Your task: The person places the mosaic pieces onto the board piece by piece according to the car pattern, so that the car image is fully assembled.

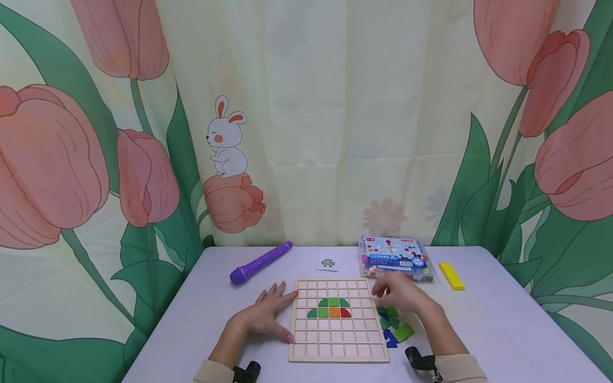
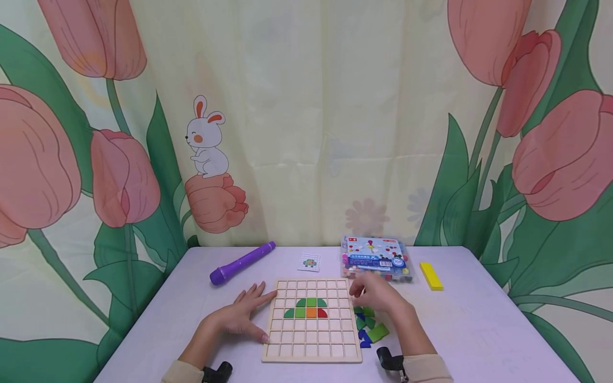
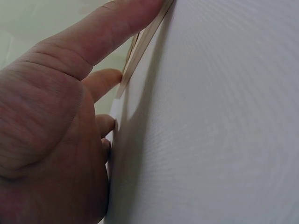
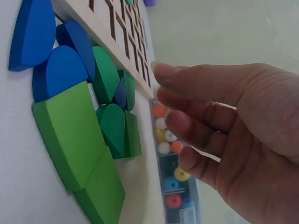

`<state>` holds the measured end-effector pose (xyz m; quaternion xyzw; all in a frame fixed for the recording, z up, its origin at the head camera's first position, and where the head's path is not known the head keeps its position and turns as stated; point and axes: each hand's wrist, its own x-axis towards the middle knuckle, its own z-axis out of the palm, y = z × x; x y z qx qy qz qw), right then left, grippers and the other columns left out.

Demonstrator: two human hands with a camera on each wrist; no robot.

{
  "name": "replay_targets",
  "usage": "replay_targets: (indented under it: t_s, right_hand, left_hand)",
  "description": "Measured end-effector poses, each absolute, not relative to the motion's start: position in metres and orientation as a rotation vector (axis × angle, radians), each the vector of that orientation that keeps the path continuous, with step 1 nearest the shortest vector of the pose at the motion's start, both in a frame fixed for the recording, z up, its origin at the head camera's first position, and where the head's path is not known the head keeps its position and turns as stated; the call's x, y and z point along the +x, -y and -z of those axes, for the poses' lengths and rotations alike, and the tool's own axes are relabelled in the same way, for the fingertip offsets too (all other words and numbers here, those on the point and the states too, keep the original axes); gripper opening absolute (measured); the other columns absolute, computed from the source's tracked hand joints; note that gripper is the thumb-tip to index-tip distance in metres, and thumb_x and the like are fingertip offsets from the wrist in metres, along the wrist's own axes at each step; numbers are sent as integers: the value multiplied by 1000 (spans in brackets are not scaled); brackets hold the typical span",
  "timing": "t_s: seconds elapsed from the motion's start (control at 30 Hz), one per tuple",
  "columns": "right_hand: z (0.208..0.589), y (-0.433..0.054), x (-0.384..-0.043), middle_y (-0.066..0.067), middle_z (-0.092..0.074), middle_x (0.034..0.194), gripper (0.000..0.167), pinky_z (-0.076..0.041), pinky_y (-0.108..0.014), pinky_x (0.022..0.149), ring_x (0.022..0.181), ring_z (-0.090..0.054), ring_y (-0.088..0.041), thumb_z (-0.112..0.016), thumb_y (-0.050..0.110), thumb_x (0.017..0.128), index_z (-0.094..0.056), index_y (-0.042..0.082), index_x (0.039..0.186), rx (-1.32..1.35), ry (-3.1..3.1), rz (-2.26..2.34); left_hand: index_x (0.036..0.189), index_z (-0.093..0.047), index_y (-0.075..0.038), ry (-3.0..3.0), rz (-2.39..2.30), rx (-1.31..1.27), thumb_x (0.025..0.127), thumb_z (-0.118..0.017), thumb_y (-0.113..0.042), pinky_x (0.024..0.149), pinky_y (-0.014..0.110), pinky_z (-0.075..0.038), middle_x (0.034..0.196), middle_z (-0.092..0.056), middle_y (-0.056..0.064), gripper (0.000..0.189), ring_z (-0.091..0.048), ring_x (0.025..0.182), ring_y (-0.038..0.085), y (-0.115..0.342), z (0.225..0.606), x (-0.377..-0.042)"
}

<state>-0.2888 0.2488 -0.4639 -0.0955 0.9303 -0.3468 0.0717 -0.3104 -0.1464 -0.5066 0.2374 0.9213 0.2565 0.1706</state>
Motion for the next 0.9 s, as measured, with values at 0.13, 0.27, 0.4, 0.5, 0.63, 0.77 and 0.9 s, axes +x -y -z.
replay_targets:
  t_s: [0.13, 0.27, 0.4, 0.5, 0.63, 0.77, 0.9]
  right_hand:
    - [465, -249, -288, 0, -68, 85, 17, -60, -27, 74, 84, -59, -17, -84, 2, 83, -80, 13, 95, -242, -2779, 1034]
    - [467, -249, -288, 0, -67, 85, 17, -58, -28, 76, 85, -58, -17, -85, 2, 83, -80, 14, 93, -203, -2766, 1012]
    - [469, -250, -289, 0, -67, 84, 16, -57, -29, 77, 84, -58, -17, -85, 3, 83, -79, 14, 93, -192, -2753, 983]
    - [470, -250, -289, 0, -67, 83, 16, -57, -30, 78, 84, -58, -17, -85, 4, 83, -78, 15, 92, -191, -2749, 957]
    - [472, -250, -290, 0, -68, 82, 15, -56, -30, 78, 83, -59, -17, -85, 4, 83, -79, 16, 91, -186, -2745, 932]
    - [471, -249, -289, 0, -68, 82, 15, -57, -31, 78, 83, -59, -17, -84, 3, 84, -79, 16, 91, -176, -2742, 930]
    - [470, -249, -289, 0, -67, 82, 15, -56, -32, 79, 83, -58, -17, -84, 3, 83, -79, 15, 90, -170, -2755, 927]
  left_hand:
    - [164, -32, -32, -2617, -731, 670, 67, -89, -64, 128, 66, 1, 176, -6, 17, 117, 3, 163, 41, 146, 506, -310]
    - [164, -32, -32, -2617, -730, 667, 67, -89, -65, 128, 66, 1, 176, -6, 16, 118, 3, 163, 41, 146, 507, -310]
    - [164, -32, -32, -2616, -729, 668, 67, -89, -64, 128, 66, 1, 176, -6, 16, 118, 3, 163, 41, 146, 507, -310]
    - [164, -32, -31, -2619, -727, 677, 66, -89, -65, 128, 66, 2, 176, -6, 17, 118, 3, 162, 41, 146, 506, -310]
    - [164, -32, -31, -2621, -720, 686, 65, -89, -67, 128, 66, 3, 176, -5, 18, 120, 3, 162, 42, 146, 506, -309]
    - [164, -32, -31, -2619, -724, 682, 65, -89, -68, 128, 65, 3, 176, -5, 17, 120, 4, 162, 42, 147, 506, -310]
    - [164, -32, -31, -2621, -731, 678, 66, -89, -66, 129, 65, 2, 176, -5, 17, 119, 3, 163, 41, 147, 506, -310]
